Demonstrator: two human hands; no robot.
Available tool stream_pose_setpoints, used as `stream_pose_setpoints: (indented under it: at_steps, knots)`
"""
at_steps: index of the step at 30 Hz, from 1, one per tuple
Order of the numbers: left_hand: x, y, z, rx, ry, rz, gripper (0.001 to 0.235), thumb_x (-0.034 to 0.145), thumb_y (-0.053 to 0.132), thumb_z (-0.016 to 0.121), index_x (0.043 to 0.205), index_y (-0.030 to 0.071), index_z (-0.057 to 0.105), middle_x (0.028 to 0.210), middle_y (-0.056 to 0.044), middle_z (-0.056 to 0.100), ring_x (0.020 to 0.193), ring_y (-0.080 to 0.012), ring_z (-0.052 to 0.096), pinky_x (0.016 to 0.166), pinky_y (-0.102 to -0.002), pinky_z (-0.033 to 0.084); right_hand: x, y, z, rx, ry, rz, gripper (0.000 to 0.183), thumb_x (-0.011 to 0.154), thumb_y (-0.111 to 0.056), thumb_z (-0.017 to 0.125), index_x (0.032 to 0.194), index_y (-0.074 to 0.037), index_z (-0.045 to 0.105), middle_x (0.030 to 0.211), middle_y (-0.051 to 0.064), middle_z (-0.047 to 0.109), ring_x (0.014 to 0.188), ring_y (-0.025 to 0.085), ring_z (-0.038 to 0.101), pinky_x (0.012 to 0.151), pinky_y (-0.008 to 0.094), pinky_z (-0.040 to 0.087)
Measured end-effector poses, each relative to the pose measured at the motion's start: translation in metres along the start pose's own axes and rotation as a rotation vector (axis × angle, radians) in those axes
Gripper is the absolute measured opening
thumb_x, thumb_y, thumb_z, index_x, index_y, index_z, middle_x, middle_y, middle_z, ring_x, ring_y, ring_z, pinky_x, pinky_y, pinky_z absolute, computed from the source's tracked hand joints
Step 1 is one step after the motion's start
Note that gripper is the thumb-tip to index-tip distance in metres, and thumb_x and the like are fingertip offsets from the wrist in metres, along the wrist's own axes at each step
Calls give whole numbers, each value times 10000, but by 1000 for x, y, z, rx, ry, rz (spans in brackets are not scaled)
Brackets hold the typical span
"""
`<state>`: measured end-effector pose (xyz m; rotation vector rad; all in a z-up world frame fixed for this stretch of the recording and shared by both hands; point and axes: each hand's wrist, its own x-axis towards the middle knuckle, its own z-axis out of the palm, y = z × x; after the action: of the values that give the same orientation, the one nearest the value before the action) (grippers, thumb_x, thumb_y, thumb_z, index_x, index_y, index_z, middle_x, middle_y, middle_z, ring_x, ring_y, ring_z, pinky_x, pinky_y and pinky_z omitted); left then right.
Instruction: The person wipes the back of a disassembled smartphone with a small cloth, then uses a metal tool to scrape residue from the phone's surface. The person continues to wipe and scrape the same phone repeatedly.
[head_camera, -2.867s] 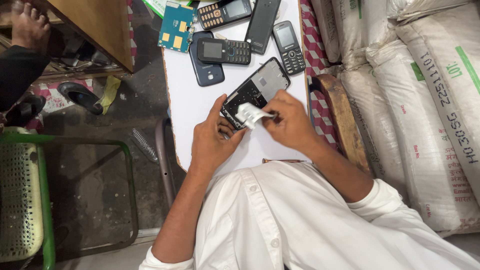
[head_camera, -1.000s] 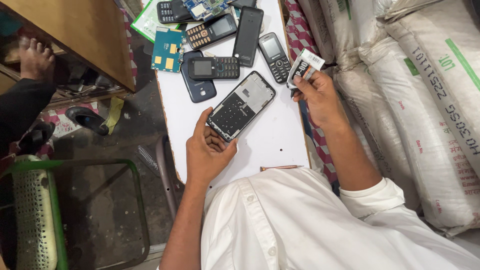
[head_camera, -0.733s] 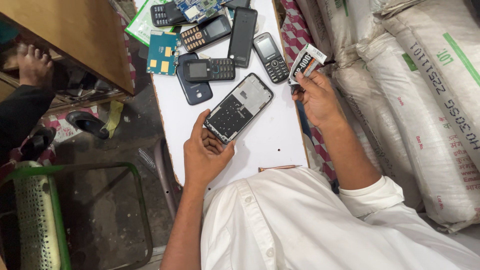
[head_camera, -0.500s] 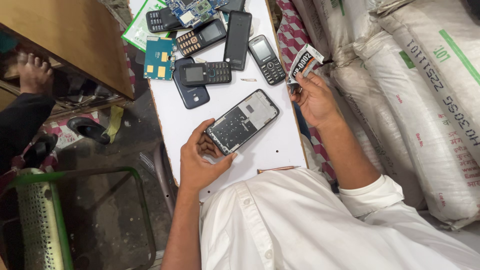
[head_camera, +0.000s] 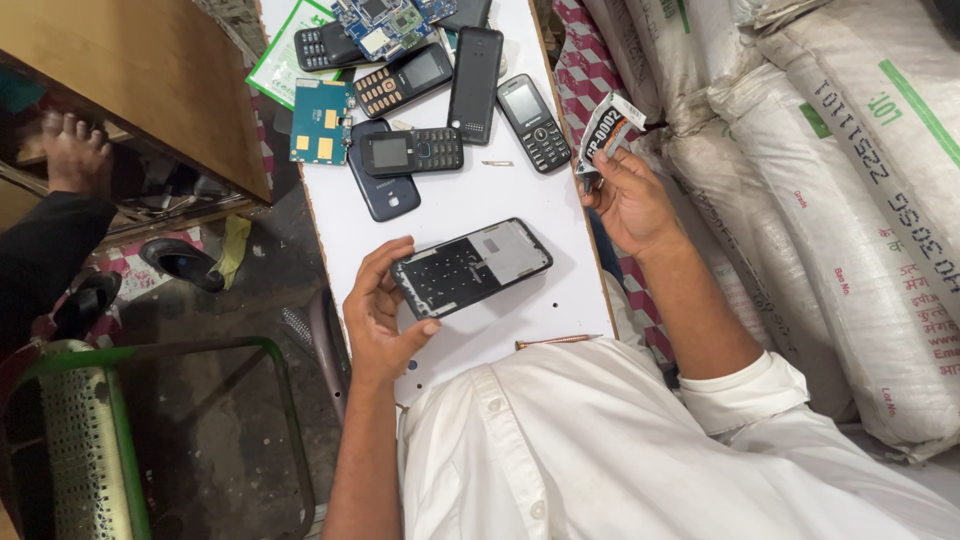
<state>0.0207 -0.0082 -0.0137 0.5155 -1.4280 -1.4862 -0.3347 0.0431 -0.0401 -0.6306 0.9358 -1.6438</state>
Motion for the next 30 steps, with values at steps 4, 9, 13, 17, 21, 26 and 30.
stream_pose_setpoints:
  at_steps: [4, 9, 13, 17, 21, 26, 30]
  knots:
    - [1, -4, -5, -69, 55, -79, 905, 808, 513, 865, 1415, -68, 527, 1361, -213, 656, 1227, -250, 672, 1083, -392, 559, 1, -4, 13, -192, 51, -17, 162, 1083, -189, 609, 1147, -47, 654, 928, 25, 677, 730, 82, 623, 637, 214, 520]
    - [1, -6, -7, -113, 105, -98, 929, 906, 646, 700, 1446, -81, 493, 1294, -235, 672, 1178, -249, 675, 1059, -366, 537, 27, -33, 38, -470, -10, -88, 149, 1045, -171, 633, 1101, -35, 653, 846, 4, 670, 607, 63, 580, 528, 220, 491]
    - [-2, -5, -8, -119, 96, -118, 962, 920, 722, 592, 1430, -89, 499, 1237, -226, 688, 1118, -248, 685, 1000, -360, 549, 88, -62, 47, -708, 15, -193, 151, 1053, -170, 651, 1082, -21, 659, 792, -4, 646, 556, 48, 542, 472, 229, 453]
    - [0, -2, -4, -96, 81, -95, 984, 928, 762, 546, 1415, -93, 501, 1220, -208, 680, 1117, -244, 672, 993, -363, 551, 166, -78, 52, -962, 42, -193, 176, 1045, -199, 666, 1035, -25, 685, 723, -21, 611, 540, 39, 544, 460, 234, 434]
    - [0, -1, -1, -148, 97, -102, 978, 927, 765, 524, 1402, -89, 500, 1177, -205, 674, 1105, -262, 696, 967, -386, 585, 220, -66, 56, -931, 58, -190, 223, 1030, -220, 696, 963, -7, 690, 677, -24, 579, 520, 53, 503, 433, 256, 379]
    - [2, 2, 1, -20, 76, -128, 1015, 942, 773, 449, 1460, -99, 476, 1200, -234, 715, 1073, -252, 713, 954, -357, 576, 265, -60, 71, -1311, 39, -678, 286, 977, -302, 799, 932, -22, 772, 687, 71, 683, 564, 122, 617, 509, 298, 466]
    - [1, 1, 0, 17, 59, -128, 1020, 952, 762, 420, 1484, -107, 455, 1219, -246, 720, 1059, -245, 719, 934, -347, 582, 282, -52, 66, -1223, 185, -371, 267, 998, -324, 726, 941, -63, 737, 743, 111, 690, 616, 234, 671, 588, 388, 517]
